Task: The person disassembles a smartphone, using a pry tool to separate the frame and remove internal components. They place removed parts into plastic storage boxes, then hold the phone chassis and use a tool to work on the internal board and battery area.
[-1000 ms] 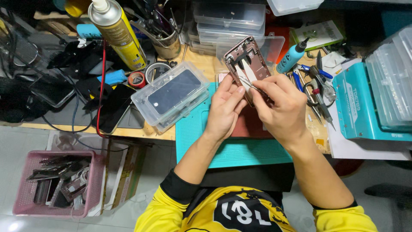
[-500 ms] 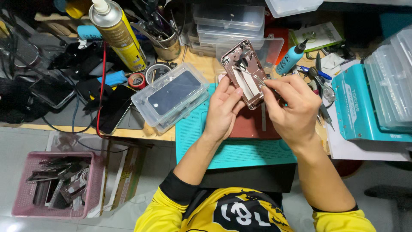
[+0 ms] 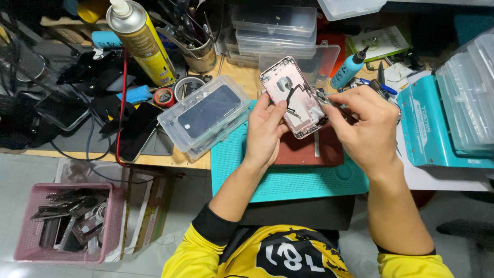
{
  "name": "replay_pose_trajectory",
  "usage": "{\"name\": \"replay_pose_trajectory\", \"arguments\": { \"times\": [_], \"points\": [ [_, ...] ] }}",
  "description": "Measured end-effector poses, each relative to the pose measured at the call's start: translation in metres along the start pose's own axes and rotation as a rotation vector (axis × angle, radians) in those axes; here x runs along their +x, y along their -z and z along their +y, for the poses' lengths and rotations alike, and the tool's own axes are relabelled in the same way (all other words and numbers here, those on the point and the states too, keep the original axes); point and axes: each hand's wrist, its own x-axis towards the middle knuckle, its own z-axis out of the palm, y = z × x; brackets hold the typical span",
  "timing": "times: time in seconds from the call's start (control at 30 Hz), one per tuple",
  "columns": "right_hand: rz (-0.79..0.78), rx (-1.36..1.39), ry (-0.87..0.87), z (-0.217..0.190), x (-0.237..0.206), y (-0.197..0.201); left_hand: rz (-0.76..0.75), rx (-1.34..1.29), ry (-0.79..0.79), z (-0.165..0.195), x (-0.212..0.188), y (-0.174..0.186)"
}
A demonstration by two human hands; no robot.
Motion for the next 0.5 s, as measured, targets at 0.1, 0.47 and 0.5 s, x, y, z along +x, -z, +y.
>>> {"name": "replay_pose_trajectory", "arguments": {
  "times": [0.1,0.47,0.5],
  "points": [
    [-0.004,-0.001,0.005,-0.006,0.002,-0.004,-0.005,-0.003,-0.02,0.008,-0.001,0.006],
    [-0.05,-0.217,0.344,0.013,0.006,0.016,-0.02,0.058,-0.007,-0.004,-0.004,-0.018],
    [-0.054,-0.215,0.359,0.014,0.006,0.015,-0.024,0.063,-0.01,-0.005,-0.005,-0.018]
  ]
}}
